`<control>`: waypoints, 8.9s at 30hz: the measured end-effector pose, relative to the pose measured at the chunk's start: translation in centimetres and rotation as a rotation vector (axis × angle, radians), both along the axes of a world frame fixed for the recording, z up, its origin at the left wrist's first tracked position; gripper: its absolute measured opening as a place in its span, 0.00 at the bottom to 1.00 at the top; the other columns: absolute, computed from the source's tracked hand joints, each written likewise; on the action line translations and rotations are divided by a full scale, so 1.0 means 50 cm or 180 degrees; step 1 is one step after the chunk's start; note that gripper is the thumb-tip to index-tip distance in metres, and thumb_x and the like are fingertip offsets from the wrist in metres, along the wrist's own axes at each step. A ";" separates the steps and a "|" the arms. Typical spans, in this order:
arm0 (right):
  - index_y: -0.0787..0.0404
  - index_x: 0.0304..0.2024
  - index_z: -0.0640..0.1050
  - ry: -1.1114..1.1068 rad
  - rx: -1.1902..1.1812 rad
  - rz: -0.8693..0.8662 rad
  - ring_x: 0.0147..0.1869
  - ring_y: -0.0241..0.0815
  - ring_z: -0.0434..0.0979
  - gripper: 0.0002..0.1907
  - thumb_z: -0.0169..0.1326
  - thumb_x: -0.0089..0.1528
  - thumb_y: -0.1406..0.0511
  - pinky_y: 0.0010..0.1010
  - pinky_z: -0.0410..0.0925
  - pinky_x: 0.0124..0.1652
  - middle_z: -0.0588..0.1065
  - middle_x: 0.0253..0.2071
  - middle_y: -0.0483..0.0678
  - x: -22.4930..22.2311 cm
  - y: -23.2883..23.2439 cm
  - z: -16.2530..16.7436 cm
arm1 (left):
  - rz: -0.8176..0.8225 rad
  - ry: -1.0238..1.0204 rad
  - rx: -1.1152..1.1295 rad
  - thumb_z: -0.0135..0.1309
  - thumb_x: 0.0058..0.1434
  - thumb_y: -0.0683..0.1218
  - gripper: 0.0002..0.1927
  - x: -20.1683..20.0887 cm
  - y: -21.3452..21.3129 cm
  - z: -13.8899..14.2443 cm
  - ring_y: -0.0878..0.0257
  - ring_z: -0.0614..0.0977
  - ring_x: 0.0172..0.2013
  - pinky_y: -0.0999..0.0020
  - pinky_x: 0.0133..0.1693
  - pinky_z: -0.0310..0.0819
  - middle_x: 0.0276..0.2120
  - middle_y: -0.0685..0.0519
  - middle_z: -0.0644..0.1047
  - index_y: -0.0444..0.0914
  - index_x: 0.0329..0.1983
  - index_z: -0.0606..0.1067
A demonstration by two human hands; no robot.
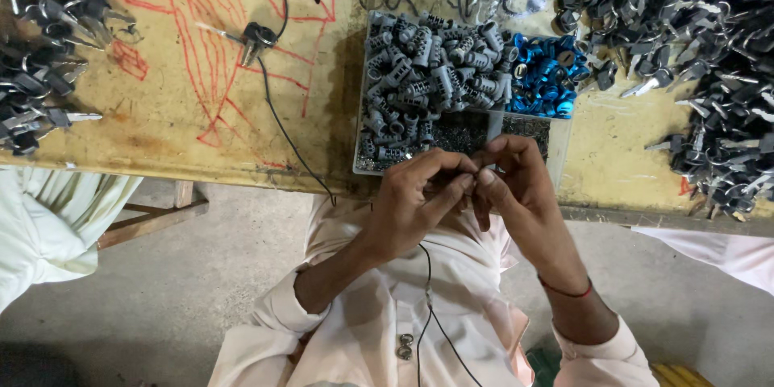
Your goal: The person sits at a workbench assembling small plastic parts. They pick gray plastic housings and blue caps from a compartment tray, press the parts together by hand to fit them, and set the assembled units on the table beside the tray, repeating the cycle.
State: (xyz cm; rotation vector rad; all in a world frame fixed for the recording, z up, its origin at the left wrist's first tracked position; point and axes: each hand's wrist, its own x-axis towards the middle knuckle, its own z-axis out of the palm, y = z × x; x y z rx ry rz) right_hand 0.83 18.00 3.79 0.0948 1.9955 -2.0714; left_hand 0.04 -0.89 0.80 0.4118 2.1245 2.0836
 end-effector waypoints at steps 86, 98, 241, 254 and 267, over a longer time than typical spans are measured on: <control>0.61 0.53 0.79 0.2243 0.3542 0.0181 0.42 0.50 0.77 0.14 0.64 0.66 0.73 0.36 0.70 0.37 0.71 0.48 0.57 -0.103 -0.013 -0.001 | -0.1054 -0.1859 0.1746 0.56 0.71 0.41 0.08 0.010 -0.020 -0.075 0.70 0.78 0.33 0.74 0.37 0.77 0.35 0.53 0.78 0.31 0.48 0.75; 0.66 0.52 0.79 0.0195 -0.0292 -0.0175 0.51 0.37 0.79 0.16 0.61 0.62 0.78 0.28 0.76 0.50 0.75 0.50 0.49 0.047 0.017 -0.021 | -0.1191 -0.2032 0.2265 0.58 0.69 0.41 0.08 0.002 -0.027 -0.065 0.65 0.82 0.35 0.69 0.39 0.80 0.36 0.49 0.80 0.29 0.45 0.76; 0.60 0.39 0.74 0.2274 0.4183 0.1936 0.43 0.49 0.71 0.08 0.58 0.59 0.66 0.40 0.63 0.41 0.70 0.36 0.50 -0.068 0.005 -0.011 | -0.0687 0.1913 -0.3288 0.53 0.56 0.42 0.10 -0.041 -0.132 0.037 0.59 0.80 0.39 0.60 0.36 0.74 0.32 0.55 0.76 0.41 0.42 0.76; 0.61 0.38 0.74 0.2160 0.4318 0.1975 0.43 0.49 0.72 0.10 0.58 0.59 0.64 0.40 0.63 0.41 0.70 0.36 0.50 -0.072 0.000 -0.017 | -0.0747 0.2742 -0.3713 0.52 0.56 0.47 0.08 -0.055 -0.135 0.028 0.65 0.78 0.41 0.65 0.40 0.69 0.33 0.60 0.75 0.48 0.39 0.75; 0.60 0.40 0.76 0.2060 0.3954 0.1744 0.41 0.49 0.71 0.08 0.59 0.60 0.64 0.40 0.63 0.41 0.70 0.35 0.49 -0.070 0.007 -0.012 | -0.0164 0.1736 -0.2086 0.61 0.60 0.40 0.09 -0.028 -0.114 0.015 0.55 0.81 0.31 0.60 0.29 0.75 0.34 0.51 0.77 0.36 0.42 0.74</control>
